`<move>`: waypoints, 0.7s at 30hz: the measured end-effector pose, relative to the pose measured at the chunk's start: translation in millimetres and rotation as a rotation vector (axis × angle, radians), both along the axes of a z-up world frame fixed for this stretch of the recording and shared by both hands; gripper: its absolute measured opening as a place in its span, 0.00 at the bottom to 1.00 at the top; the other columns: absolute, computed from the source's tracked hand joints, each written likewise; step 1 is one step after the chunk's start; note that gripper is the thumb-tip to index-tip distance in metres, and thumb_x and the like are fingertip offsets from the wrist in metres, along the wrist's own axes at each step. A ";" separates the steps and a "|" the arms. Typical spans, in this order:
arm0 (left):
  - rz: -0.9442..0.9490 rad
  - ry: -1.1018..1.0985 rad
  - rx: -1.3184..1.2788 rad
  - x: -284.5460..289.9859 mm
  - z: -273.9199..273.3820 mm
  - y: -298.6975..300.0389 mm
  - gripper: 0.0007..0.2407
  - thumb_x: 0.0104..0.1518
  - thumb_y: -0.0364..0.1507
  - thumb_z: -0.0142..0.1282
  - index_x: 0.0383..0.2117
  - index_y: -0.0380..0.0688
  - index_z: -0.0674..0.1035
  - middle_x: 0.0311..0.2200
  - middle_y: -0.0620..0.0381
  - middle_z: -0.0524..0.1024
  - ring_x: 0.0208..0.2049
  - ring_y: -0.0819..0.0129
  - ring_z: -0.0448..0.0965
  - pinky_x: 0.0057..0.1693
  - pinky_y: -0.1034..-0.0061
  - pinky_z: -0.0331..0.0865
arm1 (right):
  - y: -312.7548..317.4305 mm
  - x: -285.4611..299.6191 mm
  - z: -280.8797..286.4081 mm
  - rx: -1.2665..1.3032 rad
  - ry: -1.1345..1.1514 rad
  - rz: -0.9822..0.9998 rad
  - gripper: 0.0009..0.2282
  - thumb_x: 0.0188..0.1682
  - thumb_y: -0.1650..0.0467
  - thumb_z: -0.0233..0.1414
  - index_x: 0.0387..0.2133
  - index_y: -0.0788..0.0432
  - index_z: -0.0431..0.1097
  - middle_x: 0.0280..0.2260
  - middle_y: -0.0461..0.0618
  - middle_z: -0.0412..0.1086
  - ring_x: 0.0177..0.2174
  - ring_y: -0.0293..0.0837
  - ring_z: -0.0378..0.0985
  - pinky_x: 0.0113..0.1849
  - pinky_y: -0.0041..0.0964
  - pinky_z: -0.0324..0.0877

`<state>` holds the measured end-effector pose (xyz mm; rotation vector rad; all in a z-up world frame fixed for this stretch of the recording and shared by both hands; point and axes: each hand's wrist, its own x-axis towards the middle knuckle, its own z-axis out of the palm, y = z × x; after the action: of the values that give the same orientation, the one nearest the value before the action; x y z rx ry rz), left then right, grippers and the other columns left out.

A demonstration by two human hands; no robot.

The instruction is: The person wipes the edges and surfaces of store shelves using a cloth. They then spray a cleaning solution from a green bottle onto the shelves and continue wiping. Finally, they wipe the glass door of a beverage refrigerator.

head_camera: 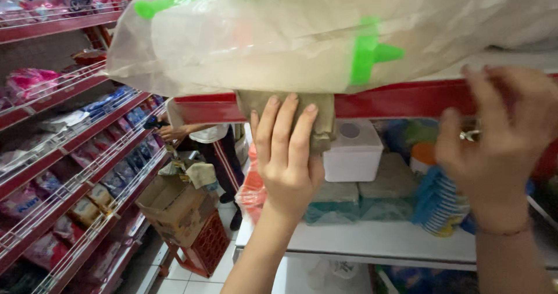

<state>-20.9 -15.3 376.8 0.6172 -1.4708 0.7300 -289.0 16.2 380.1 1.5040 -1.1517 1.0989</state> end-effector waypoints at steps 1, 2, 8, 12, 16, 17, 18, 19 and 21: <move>-0.010 0.003 0.010 -3.7 -2.8 0.6 0.20 0.55 0.19 0.51 0.56 0.41 0.77 0.60 0.46 0.72 0.67 0.45 0.67 0.75 0.44 0.56 | 2.0 -10.6 3.2 0.053 -0.065 0.089 0.17 0.54 0.75 0.55 0.57 0.67 0.70 0.56 0.58 0.63 0.55 0.52 0.66 0.56 0.41 0.62; -0.020 0.006 0.021 -7.6 -5.2 1.1 0.20 0.54 0.18 0.50 0.56 0.40 0.77 0.61 0.46 0.72 0.67 0.45 0.67 0.75 0.44 0.56 | 3.6 -14.7 2.8 0.079 -0.092 0.121 0.17 0.54 0.76 0.54 0.57 0.67 0.69 0.56 0.58 0.62 0.55 0.52 0.67 0.56 0.39 0.64; -0.038 -0.019 0.032 -34.1 -2.7 6.6 0.20 0.57 0.18 0.51 0.57 0.41 0.77 0.62 0.46 0.71 0.68 0.46 0.67 0.75 0.44 0.56 | 13.6 -5.8 19.6 -0.017 0.080 -0.005 0.16 0.49 0.77 0.61 0.52 0.65 0.73 0.52 0.56 0.66 0.55 0.53 0.69 0.58 0.45 0.62; -0.041 -0.046 0.059 -42.9 -0.7 12.6 0.19 0.58 0.19 0.51 0.58 0.40 0.76 0.63 0.44 0.70 0.69 0.46 0.66 0.74 0.45 0.56 | 15.1 26.2 28.5 -0.122 0.202 0.001 0.17 0.44 0.75 0.62 0.48 0.61 0.76 0.49 0.55 0.68 0.54 0.52 0.69 0.59 0.54 0.58; -0.006 -0.055 0.085 -37.0 1.3 15.8 0.19 0.60 0.20 0.51 0.59 0.40 0.76 0.65 0.44 0.68 0.69 0.47 0.68 0.73 0.48 0.60 | 10.9 61.3 30.2 -0.185 0.245 0.091 0.16 0.46 0.75 0.60 0.49 0.55 0.78 0.51 0.55 0.68 0.56 0.53 0.67 0.61 0.52 0.58; 0.001 -0.064 0.089 -33.8 2.4 17.1 0.18 0.61 0.20 0.51 0.59 0.41 0.76 0.66 0.45 0.68 0.69 0.48 0.68 0.73 0.49 0.61 | 9.5 69.2 31.0 -0.222 0.271 0.092 0.16 0.45 0.76 0.60 0.48 0.54 0.78 0.51 0.55 0.68 0.56 0.54 0.66 0.60 0.51 0.58; 0.008 -0.073 0.093 -30.5 3.6 18.9 0.18 0.61 0.21 0.52 0.59 0.42 0.76 0.66 0.46 0.68 0.69 0.49 0.68 0.73 0.50 0.62 | 8.6 74.8 32.9 -0.199 0.269 0.087 0.17 0.45 0.76 0.59 0.49 0.55 0.78 0.53 0.55 0.68 0.57 0.54 0.66 0.60 0.51 0.57; 0.013 -0.075 0.092 -27.8 6.0 20.3 0.18 0.61 0.21 0.52 0.59 0.42 0.76 0.67 0.45 0.67 0.69 0.49 0.69 0.72 0.51 0.62 | 7.1 79.3 36.1 -0.181 0.266 0.081 0.17 0.45 0.76 0.57 0.49 0.56 0.78 0.55 0.55 0.68 0.58 0.54 0.66 0.60 0.51 0.57; 0.018 -0.082 0.097 -23.7 8.7 24.2 0.18 0.61 0.21 0.52 0.60 0.44 0.76 0.67 0.42 0.66 0.69 0.50 0.69 0.72 0.52 0.63 | 5.0 86.0 39.5 -0.161 0.262 0.078 0.17 0.46 0.76 0.56 0.50 0.57 0.79 0.57 0.55 0.68 0.59 0.53 0.66 0.59 0.51 0.57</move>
<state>-44.6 8.9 385.6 0.6820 -1.5848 0.7087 -203.0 21.2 419.7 1.5240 -0.8120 0.9876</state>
